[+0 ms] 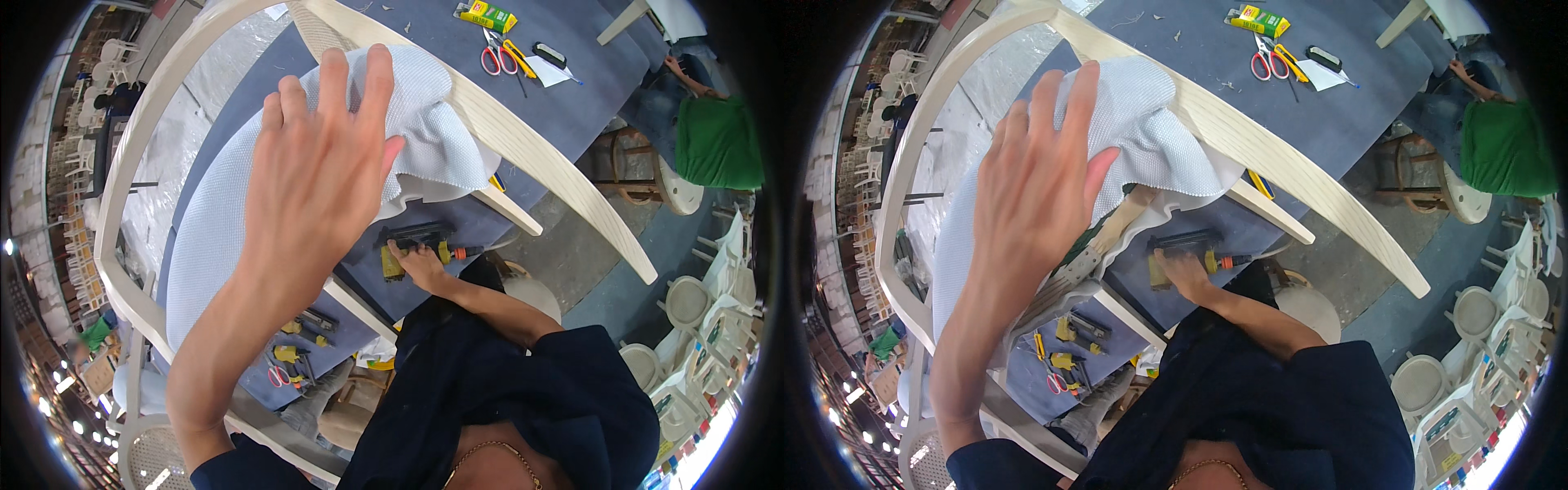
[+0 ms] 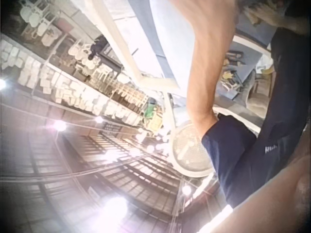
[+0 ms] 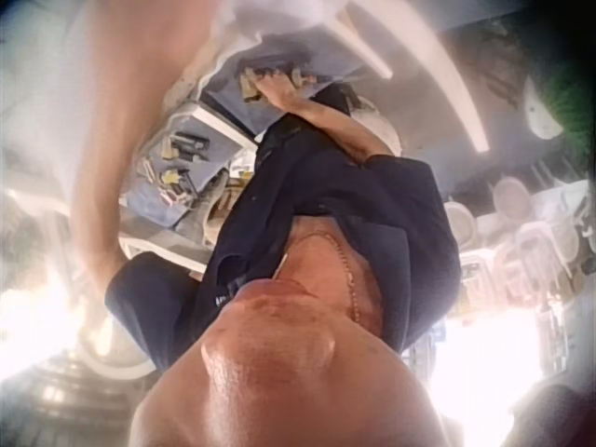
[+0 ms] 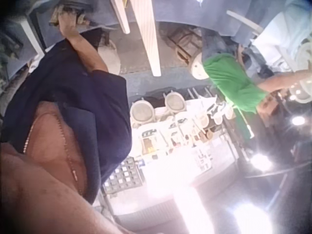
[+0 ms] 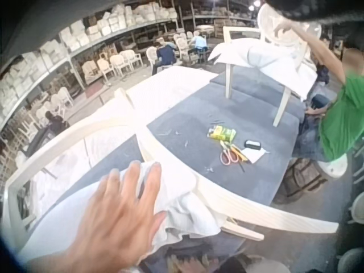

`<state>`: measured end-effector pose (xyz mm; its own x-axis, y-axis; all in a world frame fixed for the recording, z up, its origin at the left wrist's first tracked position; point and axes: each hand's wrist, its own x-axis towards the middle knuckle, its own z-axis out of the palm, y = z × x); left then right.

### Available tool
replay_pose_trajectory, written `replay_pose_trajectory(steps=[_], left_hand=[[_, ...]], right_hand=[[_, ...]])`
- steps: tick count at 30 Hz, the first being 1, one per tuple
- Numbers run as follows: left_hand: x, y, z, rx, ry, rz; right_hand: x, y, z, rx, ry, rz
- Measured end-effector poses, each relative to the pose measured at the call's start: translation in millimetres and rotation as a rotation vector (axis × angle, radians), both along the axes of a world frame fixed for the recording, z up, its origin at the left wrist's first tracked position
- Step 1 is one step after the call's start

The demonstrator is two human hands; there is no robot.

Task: The person staples white fabric onto the underside of a white chair frame using a yellow pneumatic staple gun. They smooth the fabric, reposition the chair, and use a screwdriver to tuck and secure fabric edges along the frame. The person then uses the staple gun again to finish attaching the fabric.

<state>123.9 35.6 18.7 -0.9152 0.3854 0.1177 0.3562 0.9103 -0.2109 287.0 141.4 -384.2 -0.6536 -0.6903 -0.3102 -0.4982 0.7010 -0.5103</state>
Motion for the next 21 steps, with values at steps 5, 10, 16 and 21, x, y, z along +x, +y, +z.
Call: replay_pose_trajectory(steps=[5, 10, 16, 21], left_hand=[[2.9, -7.2, -2.8, 0.054, 0.042, -0.017], [-0.4, -6.4, -9.1, 0.067, 0.068, 0.030], [-4.9, -14.9, -21.1, 0.010, 0.142, -0.006], [-1.1, -3.5, -5.1, 0.010, -0.028, 0.038]], right_hand=[[-72.3, 48.0, 109.0, -0.204, -0.462, -0.069], [-34.6, 108.0, 201.2, -0.576, -0.274, -0.683], [-53.3, 134.3, 234.6, -0.639, -0.219, -0.476], [-81.4, 97.2, 259.7, -0.553, 0.064, -0.579]])
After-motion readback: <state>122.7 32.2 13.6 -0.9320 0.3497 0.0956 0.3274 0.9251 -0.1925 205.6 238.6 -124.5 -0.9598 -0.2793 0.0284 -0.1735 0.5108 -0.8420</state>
